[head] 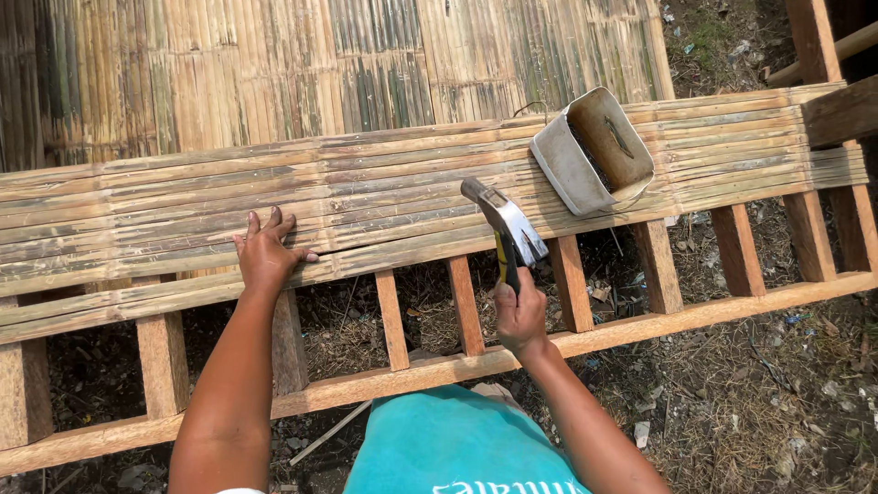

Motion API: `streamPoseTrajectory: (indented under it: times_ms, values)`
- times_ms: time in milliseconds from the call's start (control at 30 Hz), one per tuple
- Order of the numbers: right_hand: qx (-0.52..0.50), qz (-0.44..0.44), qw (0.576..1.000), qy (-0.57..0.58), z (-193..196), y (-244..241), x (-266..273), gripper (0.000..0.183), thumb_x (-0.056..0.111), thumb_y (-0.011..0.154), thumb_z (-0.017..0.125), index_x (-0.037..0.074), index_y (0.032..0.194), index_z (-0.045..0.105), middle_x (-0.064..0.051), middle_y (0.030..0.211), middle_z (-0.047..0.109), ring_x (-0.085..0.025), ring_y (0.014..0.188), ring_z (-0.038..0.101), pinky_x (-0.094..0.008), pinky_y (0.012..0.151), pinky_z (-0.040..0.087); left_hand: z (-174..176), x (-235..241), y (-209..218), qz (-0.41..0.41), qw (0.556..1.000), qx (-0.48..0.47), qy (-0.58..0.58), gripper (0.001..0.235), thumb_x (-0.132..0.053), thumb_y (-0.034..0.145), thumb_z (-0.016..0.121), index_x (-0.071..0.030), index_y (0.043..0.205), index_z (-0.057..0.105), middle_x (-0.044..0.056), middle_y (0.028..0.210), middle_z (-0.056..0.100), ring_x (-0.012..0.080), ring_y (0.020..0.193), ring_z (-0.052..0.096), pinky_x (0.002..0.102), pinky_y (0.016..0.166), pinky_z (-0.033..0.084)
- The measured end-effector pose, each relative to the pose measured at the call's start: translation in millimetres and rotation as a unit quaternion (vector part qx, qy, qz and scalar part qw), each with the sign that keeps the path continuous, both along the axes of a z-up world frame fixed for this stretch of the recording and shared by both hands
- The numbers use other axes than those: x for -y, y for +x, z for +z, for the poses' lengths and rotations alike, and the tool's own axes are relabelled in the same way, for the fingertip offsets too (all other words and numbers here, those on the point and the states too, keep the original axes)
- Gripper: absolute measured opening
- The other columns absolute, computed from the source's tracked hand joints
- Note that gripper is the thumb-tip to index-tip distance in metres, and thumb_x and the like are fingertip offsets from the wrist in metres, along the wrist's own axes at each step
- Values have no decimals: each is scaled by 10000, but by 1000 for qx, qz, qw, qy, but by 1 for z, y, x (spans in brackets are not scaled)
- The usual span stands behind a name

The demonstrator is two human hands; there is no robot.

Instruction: The person hammers nails into a bamboo mat laid over a wooden frame. They repeatedly pick nails from a metal container and drive them into the mat using a hammer.

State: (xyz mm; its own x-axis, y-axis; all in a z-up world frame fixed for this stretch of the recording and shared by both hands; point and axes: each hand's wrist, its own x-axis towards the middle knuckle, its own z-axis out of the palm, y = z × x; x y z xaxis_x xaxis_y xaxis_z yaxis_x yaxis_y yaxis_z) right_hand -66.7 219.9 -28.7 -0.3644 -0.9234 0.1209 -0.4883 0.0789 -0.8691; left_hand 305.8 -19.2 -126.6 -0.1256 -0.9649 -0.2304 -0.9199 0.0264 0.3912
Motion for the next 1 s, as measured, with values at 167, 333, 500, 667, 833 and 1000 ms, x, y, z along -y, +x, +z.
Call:
streamPoseTrajectory:
  times_ms: [167, 333, 500, 667, 833, 1000]
  values:
    - [-86, -21, 963, 256, -8, 1, -13, 429, 432, 1051, 449, 25, 982, 567, -102, 568, 605, -261, 473, 610, -430, 455, 441, 2, -1, 3, 2, 999, 25, 40, 945, -539, 463, 916, -329, 1347, 659, -97, 1582, 440, 245, 1561, 200, 576, 1254, 60]
    - [-75, -83, 986, 127, -12, 5, -6, 368, 392, 1050, 462, 37, 975, 522, -182, 580, 577, -296, 477, 618, -465, 471, 463, 3, -1, -3, 17, 997, 37, 67, 942, -546, 449, 917, -345, 1332, 658, -117, 1581, 422, 222, 1555, 195, 557, 1261, 57]
    - [-103, -45, 976, 186, -21, 20, -16, 378, 397, 1035, 470, 27, 1050, 546, -227, 662, 653, -435, 613, 660, -539, 561, 490, 22, 0, -5, 2, 996, 44, 77, 869, -515, 588, 909, -283, 1378, 634, -73, 1596, 412, 245, 1556, 201, 575, 1259, 88]
    - [-119, -84, 937, 318, -33, -7, -1, 419, 439, 1041, 490, 30, 997, 567, -272, 740, 680, -517, 750, 655, -607, 668, 487, 67, -3, -91, -39, 998, -46, -12, 469, -211, 884, 732, -37, 1311, 649, 172, 1481, 515, 336, 1425, 378, 558, 1185, 245]
    - [-110, -78, 941, 310, -31, -25, -3, 424, 443, 1030, 500, 24, 1028, 563, -303, 807, 676, -542, 809, 639, -620, 712, 497, 124, -28, -291, -265, 886, -338, -177, 232, -88, 878, 689, -40, 1101, 730, 117, 1143, 715, 305, 1128, 643, 417, 992, 486]
    - [-54, -47, 923, 377, -17, -45, 4, 383, 429, 1026, 477, 57, 1094, 533, -299, 865, 684, -534, 859, 640, -626, 774, 485, 152, -16, -494, -471, 872, -95, -98, 133, -161, 919, 660, -92, 954, 768, 105, 1020, 751, 311, 991, 705, 456, 840, 539]
